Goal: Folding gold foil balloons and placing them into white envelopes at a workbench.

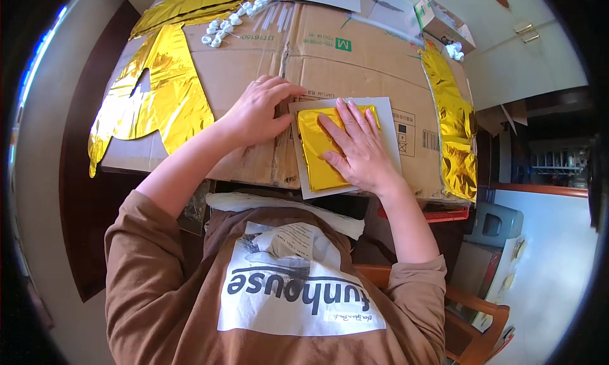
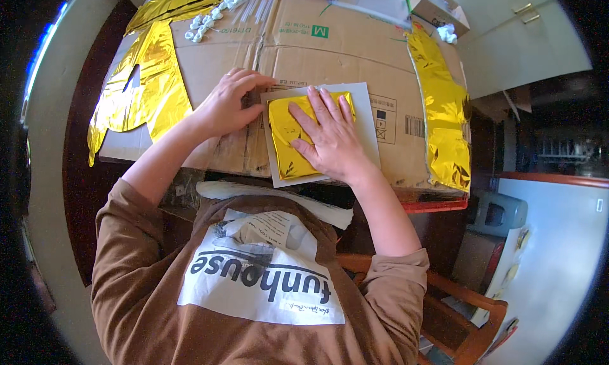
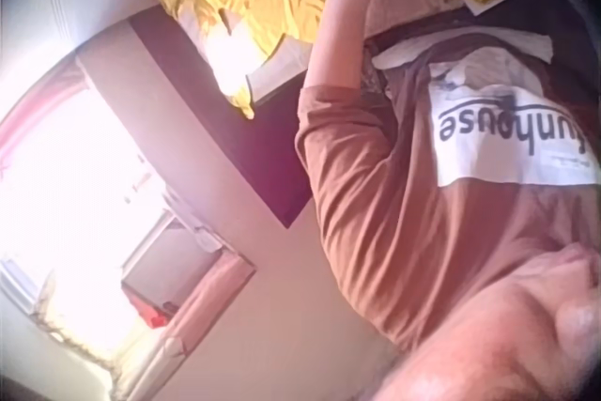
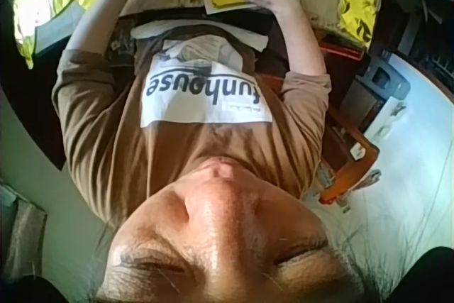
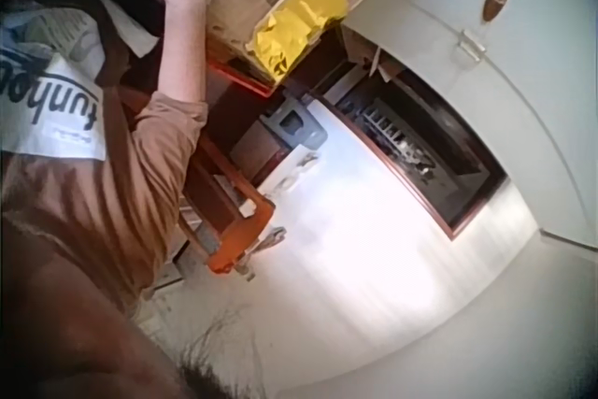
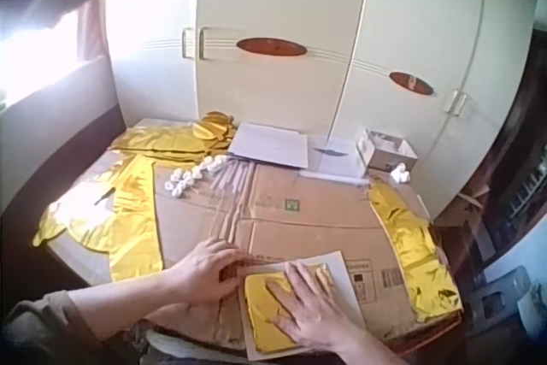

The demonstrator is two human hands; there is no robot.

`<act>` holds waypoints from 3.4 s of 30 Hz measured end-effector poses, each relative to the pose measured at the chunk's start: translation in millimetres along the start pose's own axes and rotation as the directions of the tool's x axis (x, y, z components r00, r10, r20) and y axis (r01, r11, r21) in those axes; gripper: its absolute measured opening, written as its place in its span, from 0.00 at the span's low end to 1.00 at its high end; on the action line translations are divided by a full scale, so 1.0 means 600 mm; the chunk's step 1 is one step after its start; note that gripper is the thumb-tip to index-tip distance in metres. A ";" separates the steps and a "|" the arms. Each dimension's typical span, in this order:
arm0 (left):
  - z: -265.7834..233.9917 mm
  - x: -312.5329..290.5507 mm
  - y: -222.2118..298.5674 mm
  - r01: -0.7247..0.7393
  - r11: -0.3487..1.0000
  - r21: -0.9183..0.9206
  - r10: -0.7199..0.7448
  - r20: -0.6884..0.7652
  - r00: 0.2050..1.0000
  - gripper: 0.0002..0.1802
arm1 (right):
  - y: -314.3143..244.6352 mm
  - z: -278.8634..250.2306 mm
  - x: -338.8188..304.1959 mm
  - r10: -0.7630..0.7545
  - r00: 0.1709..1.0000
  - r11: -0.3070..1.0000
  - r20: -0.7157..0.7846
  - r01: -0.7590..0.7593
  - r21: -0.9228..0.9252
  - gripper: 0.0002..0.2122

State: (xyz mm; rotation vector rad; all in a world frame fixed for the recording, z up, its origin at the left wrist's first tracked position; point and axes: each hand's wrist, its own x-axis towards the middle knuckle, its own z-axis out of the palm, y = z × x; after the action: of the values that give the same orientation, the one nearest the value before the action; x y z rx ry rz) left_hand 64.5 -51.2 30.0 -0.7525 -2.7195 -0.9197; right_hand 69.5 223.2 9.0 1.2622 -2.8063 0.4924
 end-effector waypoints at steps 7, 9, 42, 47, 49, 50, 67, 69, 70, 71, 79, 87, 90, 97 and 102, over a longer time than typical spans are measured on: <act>-0.016 0.040 0.011 0.186 0.975 -0.125 -0.134 0.342 0.930 0.33 | -0.002 0.002 0.000 -0.009 1.000 0.999 -0.014 0.009 -0.033 0.28; -0.017 0.040 0.010 0.161 0.981 -0.111 -0.113 0.347 0.931 0.34 | -0.003 0.003 0.000 -0.007 1.000 0.999 -0.015 0.006 -0.036 0.28; 0.006 0.047 0.025 0.353 0.926 -0.131 -0.303 0.298 0.905 0.33 | -0.005 0.005 -0.001 0.008 0.999 1.000 -0.034 -0.009 -0.008 0.29; 0.012 0.045 0.027 0.371 0.921 -0.119 -0.329 0.272 0.904 0.33 | -0.007 0.001 0.002 0.022 1.000 0.998 0.014 -0.021 -0.056 0.29; 0.014 0.046 0.029 0.400 0.912 -0.090 -0.364 0.274 0.890 0.32 | -0.007 0.001 0.002 0.019 1.000 0.998 0.009 -0.019 -0.056 0.29; 0.016 0.046 0.030 0.415 0.907 -0.077 -0.381 0.274 0.883 0.32 | -0.007 0.002 0.001 0.017 1.000 0.998 0.004 -0.016 -0.056 0.29; 0.027 0.025 -0.002 -0.618 0.655 0.435 0.686 0.001 0.728 0.11 | -0.011 0.001 0.004 0.031 0.999 0.997 0.025 -0.029 -0.074 0.29; 0.022 0.028 -0.010 -0.661 0.614 0.431 0.707 0.072 0.703 0.11 | -0.012 0.001 0.003 0.029 0.999 0.997 0.014 -0.027 -0.070 0.28; 0.018 0.028 -0.016 -0.682 0.601 0.418 0.708 0.118 0.696 0.12 | -0.011 0.002 0.002 0.023 1.000 0.996 0.009 -0.022 -0.087 0.27; 0.015 0.027 -0.021 -0.701 0.589 0.402 0.707 0.164 0.688 0.13 | -0.010 0.005 0.001 0.018 1.000 0.994 0.004 -0.017 -0.103 0.27; 0.008 0.018 -0.035 -0.701 0.623 0.348 0.690 0.177 0.701 0.14 | -0.005 0.012 -0.001 0.013 1.000 0.996 -0.016 -0.015 -0.091 0.26; 0.016 0.006 -0.022 -0.259 0.948 0.188 0.270 -0.037 0.962 0.15 | -0.005 0.014 -0.002 0.008 1.000 0.993 -0.019 -0.011 -0.117 0.26; 0.006 -0.019 -0.027 -0.266 0.948 0.172 0.270 0.002 0.963 0.18 | -0.005 0.014 -0.003 0.016 1.000 0.993 -0.019 -0.018 -0.116 0.27; 0.000 -0.046 -0.011 -0.391 0.911 0.134 0.381 0.091 0.920 0.22 | -0.007 0.013 -0.002 0.017 1.000 0.993 -0.007 -0.017 -0.115 0.27; -0.005 -0.041 -0.001 -0.380 0.901 0.208 0.344 0.189 0.920 0.23 | -0.007 0.013 -0.002 0.016 1.000 0.992 -0.008 -0.017 -0.123 0.27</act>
State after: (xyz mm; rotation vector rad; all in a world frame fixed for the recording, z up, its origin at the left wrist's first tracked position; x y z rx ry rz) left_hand 85.6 -63.4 24.3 -1.2617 -2.6067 -0.4560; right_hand 74.2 219.3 2.5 1.2113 -2.7947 0.3179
